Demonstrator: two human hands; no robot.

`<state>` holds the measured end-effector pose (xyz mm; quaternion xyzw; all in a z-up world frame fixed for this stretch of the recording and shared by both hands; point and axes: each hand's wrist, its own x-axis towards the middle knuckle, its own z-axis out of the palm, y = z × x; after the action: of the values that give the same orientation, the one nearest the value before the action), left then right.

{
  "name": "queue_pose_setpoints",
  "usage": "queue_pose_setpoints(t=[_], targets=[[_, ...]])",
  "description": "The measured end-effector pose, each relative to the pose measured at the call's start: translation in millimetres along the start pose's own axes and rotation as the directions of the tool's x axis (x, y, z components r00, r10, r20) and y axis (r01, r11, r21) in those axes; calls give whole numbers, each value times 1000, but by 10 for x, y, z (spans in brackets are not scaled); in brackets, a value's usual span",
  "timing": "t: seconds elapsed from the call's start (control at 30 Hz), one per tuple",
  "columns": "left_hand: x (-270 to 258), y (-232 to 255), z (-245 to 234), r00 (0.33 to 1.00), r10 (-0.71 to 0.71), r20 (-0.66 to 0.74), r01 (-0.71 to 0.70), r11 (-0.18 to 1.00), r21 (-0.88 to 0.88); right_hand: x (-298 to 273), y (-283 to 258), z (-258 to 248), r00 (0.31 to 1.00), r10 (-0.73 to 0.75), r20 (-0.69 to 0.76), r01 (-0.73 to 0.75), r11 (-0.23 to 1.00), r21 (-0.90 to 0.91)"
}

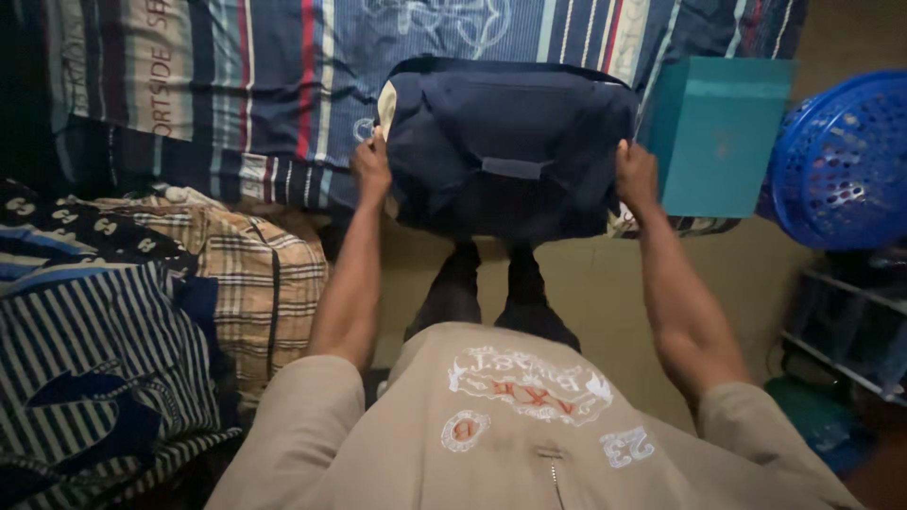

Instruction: The person places folded clothes into a duffel bag, removes toiletries and socks from a shoebox to pack them into the bag, and zips the bag closed.

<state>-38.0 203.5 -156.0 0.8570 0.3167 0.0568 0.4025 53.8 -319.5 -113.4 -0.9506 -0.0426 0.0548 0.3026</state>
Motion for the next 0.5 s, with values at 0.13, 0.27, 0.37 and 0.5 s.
queue_pose_setpoints(t=[0.13, 0.27, 0.37, 0.5], targets=[[-120, 361, -303, 990, 117, -77, -114, 992, 51, 79, -78, -462, 998, -43, 43, 43, 999, 4], [-243, 694, -649, 986, 147, -75, -144, 989, 39, -2, -176, -929, 983, -160, 91, 162, 987, -20], [-170, 846, -936, 938, 347, -16, -346, 937, 36, 59, -298, -1181, 983, -107, 151, 111, 994, -16], [120, 1048, -1179, 978, 134, 160, -141, 989, 36, 216, -319, -1653, 978, 57, 200, -115, 950, 291]])
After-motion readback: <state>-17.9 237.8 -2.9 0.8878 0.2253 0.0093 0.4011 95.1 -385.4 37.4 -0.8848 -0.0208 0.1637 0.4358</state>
